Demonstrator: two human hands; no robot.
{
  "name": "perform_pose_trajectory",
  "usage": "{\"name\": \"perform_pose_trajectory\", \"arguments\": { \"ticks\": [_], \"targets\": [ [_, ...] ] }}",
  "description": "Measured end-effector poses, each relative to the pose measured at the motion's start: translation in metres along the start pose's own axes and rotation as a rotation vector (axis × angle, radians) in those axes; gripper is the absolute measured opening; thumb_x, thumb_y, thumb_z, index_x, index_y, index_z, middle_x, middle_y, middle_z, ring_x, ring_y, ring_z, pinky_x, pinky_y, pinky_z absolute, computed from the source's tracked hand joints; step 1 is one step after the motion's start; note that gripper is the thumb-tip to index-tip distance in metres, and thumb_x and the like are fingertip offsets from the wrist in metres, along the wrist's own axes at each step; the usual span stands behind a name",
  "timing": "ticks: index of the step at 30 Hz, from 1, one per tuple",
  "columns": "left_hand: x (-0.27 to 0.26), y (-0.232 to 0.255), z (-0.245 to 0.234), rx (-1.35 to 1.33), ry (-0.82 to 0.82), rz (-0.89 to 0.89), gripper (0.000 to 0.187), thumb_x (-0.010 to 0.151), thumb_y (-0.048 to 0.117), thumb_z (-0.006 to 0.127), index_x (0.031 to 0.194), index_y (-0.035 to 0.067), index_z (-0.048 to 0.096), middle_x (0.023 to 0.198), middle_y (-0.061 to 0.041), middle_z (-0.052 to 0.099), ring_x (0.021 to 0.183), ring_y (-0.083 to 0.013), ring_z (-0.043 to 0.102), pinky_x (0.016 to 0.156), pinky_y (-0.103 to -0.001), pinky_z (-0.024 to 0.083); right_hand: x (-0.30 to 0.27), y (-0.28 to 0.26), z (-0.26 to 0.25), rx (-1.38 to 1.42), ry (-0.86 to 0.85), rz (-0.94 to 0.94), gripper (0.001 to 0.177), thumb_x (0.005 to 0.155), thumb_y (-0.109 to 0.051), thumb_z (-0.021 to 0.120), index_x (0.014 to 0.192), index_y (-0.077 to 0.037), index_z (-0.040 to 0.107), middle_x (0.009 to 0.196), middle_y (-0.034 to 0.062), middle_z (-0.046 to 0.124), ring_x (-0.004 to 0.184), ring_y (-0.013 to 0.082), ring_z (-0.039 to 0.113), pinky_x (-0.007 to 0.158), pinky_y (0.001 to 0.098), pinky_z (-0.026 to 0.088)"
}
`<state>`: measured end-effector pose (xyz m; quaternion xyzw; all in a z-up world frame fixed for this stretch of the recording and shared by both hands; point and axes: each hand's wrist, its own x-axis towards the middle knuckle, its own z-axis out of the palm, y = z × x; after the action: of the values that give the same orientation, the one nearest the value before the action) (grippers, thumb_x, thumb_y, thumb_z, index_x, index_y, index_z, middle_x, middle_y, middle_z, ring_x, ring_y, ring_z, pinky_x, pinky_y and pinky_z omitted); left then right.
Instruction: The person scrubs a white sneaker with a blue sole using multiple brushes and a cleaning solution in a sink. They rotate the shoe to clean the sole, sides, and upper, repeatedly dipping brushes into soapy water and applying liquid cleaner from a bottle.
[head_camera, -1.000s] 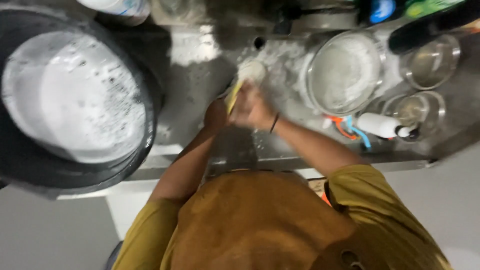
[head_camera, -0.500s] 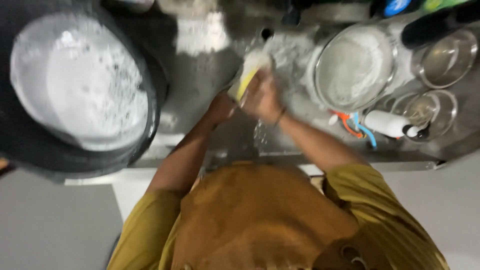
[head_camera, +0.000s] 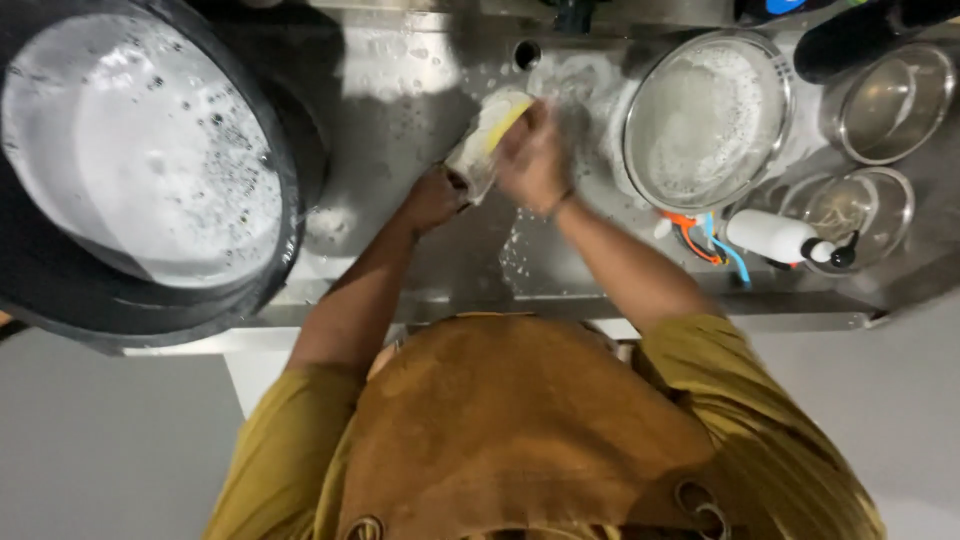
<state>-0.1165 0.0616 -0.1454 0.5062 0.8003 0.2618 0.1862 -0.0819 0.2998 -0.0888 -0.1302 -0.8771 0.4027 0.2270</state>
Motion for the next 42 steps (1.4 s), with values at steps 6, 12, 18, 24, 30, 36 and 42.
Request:
{"name": "perform_pose_trajectory", "arguments": {
  "ticks": [6,12,18,24,30,36,42],
  "targets": [
    [0.011,0.007,-0.003,-0.005,0.012,-0.012,0.043,0.100,0.037,0.058,0.071,0.006,0.068,0.062,-0.012,0.063,0.057,-0.0315,0.058,0.071,-0.046,0.044,0.062,-0.059,-0.042,0.797,-0.151,0.880,0.043,0.074,0.014,0.069,0.090,-0.017,0.043,0.079,-0.0036,0.038,0.070,0.0239,0.056,0.057,0.0421,0.042],
    [0.006,-0.002,-0.020,-0.003,-0.001,-0.076,0.041,0.100,0.039,0.061,0.075,0.007,0.069,0.060,-0.008,0.063,0.058,-0.0286,0.059,0.071,-0.043,0.044,0.035,-0.054,-0.018,1.008,-0.545,1.337,0.040,0.073,-0.017,0.077,0.109,-0.021,0.059,0.092,-0.0027,0.060,0.091,0.0223,0.067,0.086,0.0428,0.059],
    [0.028,0.005,-0.020,-0.023,0.026,-0.120,0.040,0.099,0.041,0.063,0.078,0.008,0.070,0.059,-0.004,0.062,0.058,-0.0257,0.060,0.071,-0.040,0.045,0.023,-0.099,-0.041,1.235,-0.229,1.606,0.020,0.097,-0.039,0.061,0.086,-0.022,0.060,0.070,-0.0042,0.046,0.069,0.0193,0.058,0.064,0.0411,0.057],
    [0.009,0.014,-0.019,-0.063,-0.002,-0.225,0.039,0.098,0.044,0.066,0.082,0.009,0.072,0.057,-0.001,0.062,0.059,-0.0228,0.060,0.072,-0.038,0.045,0.017,-0.075,-0.030,0.055,-0.213,0.119,0.051,0.083,-0.017,0.081,0.120,0.003,0.052,0.115,0.0320,0.057,0.103,0.0503,0.064,0.084,0.0575,0.053],
    [0.017,0.029,-0.021,-0.086,-0.005,-0.271,0.038,0.098,0.046,0.069,0.086,0.010,0.073,0.056,0.003,0.061,0.059,-0.0199,0.061,0.072,-0.035,0.046,0.040,0.000,-0.019,-0.319,-0.322,0.113,0.049,0.082,-0.041,0.083,0.115,-0.006,0.076,0.133,0.0369,0.053,0.116,0.0534,0.062,0.102,0.0564,0.053],
    [0.027,0.027,-0.055,-0.268,0.028,-0.421,0.032,0.092,0.039,0.071,0.105,0.010,0.071,0.082,-0.002,0.066,0.079,-0.0250,0.065,0.078,-0.038,0.049,0.019,0.005,0.030,0.851,-0.473,0.967,0.065,0.085,-0.035,0.082,0.140,-0.009,0.057,0.133,0.0106,0.065,0.123,0.0296,0.064,0.110,0.0402,0.051],
    [0.038,0.060,-0.093,-0.254,0.034,-0.360,0.037,0.098,0.040,0.061,0.120,0.010,0.065,0.084,-0.012,0.073,0.084,-0.0352,0.071,0.079,-0.049,0.055,0.060,-0.050,-0.027,0.037,-0.844,0.048,0.045,0.087,-0.047,0.080,0.123,-0.020,0.075,0.154,0.0242,0.042,0.138,0.0524,0.046,0.115,0.0558,0.043]
  ]
}}
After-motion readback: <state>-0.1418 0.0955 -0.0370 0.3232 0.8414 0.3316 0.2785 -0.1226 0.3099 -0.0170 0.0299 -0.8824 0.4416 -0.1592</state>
